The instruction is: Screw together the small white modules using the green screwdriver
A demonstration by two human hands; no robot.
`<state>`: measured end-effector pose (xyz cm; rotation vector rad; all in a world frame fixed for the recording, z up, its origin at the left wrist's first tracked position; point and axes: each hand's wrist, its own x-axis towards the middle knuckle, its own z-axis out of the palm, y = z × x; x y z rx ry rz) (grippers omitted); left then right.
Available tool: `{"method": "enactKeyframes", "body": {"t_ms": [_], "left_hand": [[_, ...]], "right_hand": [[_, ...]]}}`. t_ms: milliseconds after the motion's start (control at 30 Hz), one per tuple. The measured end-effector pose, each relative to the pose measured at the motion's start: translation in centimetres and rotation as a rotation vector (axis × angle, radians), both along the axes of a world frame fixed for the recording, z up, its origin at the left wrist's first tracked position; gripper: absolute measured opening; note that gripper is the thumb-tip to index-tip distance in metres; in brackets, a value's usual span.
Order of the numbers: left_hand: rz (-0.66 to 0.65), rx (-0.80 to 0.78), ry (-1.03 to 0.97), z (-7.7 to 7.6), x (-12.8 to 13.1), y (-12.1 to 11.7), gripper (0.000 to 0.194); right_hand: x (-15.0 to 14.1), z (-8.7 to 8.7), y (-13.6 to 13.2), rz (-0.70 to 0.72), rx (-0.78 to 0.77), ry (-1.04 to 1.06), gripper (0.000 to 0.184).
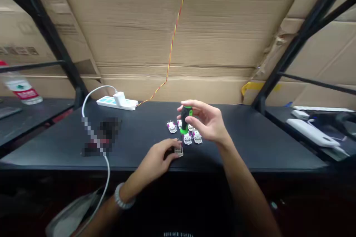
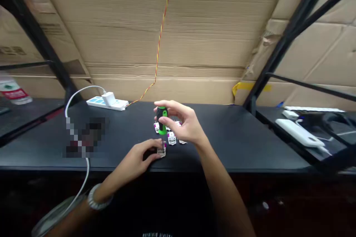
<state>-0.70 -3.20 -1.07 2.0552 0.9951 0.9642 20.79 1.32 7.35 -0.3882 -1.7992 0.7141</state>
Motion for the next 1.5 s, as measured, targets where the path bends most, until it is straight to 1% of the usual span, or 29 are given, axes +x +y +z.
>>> {"method": "enactKeyframes", "body": {"t_ms": [33, 67, 100, 133, 200, 233, 267, 333, 367, 433, 533, 600, 667, 733, 800, 867, 933, 1033, 1100, 1200, 1267, 1333, 1400, 1500], "left_hand": [[0.003, -0.002, -0.004, 0.0, 0.0, -0.1, 0.015], [0.005, -0.005, -0.007, 0.0, 0.0, -0.1, 0.015], [0.009, -0.008, -0.007, 0.0, -0.1, -0.2, 0.015], [0.013, -0.014, -0.004, 0.1, -0.1, -0.3, 0.014], [0.013, -0.026, 0.003, 0.2, -0.2, -0.4, 0.013], [0.011, -0.031, 0.003, 0.2, -0.2, -0.5, 0.012], [0.008, -0.037, 0.003, 0.2, -0.2, -0.6, 0.013], [0.007, -0.041, -0.002, 0.2, -0.2, -0.7, 0.014], [0.012, -0.036, -0.004, 0.1, -0.1, -0.8, 0.015], [0.029, -0.011, 0.000, -0.1, -0.1, -0.8, 0.016], [0.037, 0.028, 0.005, -0.7, 0.0, -0.9, 0.018], [0.022, 0.043, 0.000, -1.0, 0.0, -0.9, 0.019], [0.010, 0.055, -0.012, -1.3, -0.1, -0.8, 0.020], [0.004, 0.063, -0.023, -1.5, -0.1, -0.8, 0.021], [0.003, 0.058, -0.026, -1.6, -0.1, -0.8, 0.023], [0.000, 0.056, -0.021, -1.9, -0.1, -0.8, 0.025], [0.000, 0.079, -0.019, -2.2, -0.2, -0.9, 0.028], [0.022, 0.121, -0.023, -2.6, -0.2, -0.9, 0.032], [0.026, 0.124, -0.006, -2.6, -0.2, -0.9, 0.031], [0.008, 0.123, 0.030, -2.2, -0.2, -1.1, 0.032], [-0.004, 0.142, 0.045, -2.0, -0.2, -1.3, 0.034], [-0.008, 0.139, 0.063, -1.8, -0.1, -1.5, 0.035], [-0.001, 0.109, 0.060, -1.4, 0.0, -1.7, 0.033], [0.025, 0.041, 0.040, -0.9, 0.0, -1.9, 0.029]], "right_hand": [[0.0, 0.1, -0.3, -0.099, 0.062, -0.032, 0.032], [0.1, 0.3, -0.5, -0.202, 0.135, -0.045, 0.035], [0.1, 0.4, -0.8, -0.266, 0.209, -0.053, 0.038], [0.2, 0.5, -1.0, -0.301, 0.255, -0.067, 0.039], [0.4, 0.8, -1.6, -0.298, 0.326, -0.078, 0.037], [0.6, 0.9, -1.9, -0.280, 0.330, -0.087, 0.038], [0.9, 1.0, -2.1, -0.243, 0.289, -0.123, 0.039], [1.4, 1.2, -2.4, -0.114, 0.160, -0.177, 0.045], [1.7, 1.3, -2.5, -0.090, 0.135, -0.180, 0.046], [1.8, 1.4, -2.5, -0.164, 0.152, -0.185, 0.043], [1.3, 1.2, -2.4, -0.379, 0.263, -0.162, 0.040], [0.9, 1.0, -2.6, -0.458, 0.325, -0.171, 0.043], [0.7, 0.9, -2.9, -0.437, 0.314, -0.218, 0.050], [0.5, 1.0, -3.5, -0.371, 0.222, -0.265, 0.056], [0.2, 1.4, -4.0, -0.358, 0.119, -0.289, 0.052], [-0.3, 1.8, -4.5, -0.428, 0.085, -0.279, 0.043], [-1.1, 2.2, -4.8, -0.512, 0.120, -0.273, 0.038], [-1.7, 2.3, -4.9, -0.590, 0.203, -0.291, 0.048], [-1.5, 2.1, -4.9, -0.547, 0.187, -0.313, 0.053], [-0.6, 2.0, -4.1, -0.344, 0.038, -0.308, 0.058], [0.1, 2.0, -3.1, -0.231, -0.015, -0.273, 0.056], [0.4, 2.1, -1.8, -0.194, 0.021, -0.239, 0.051], [0.3, 2.1, -0.8, -0.187, 0.099, -0.243, 0.047], [-0.1, 2.0, -0.4, -0.197, 0.184, -0.230, 0.040]]}}
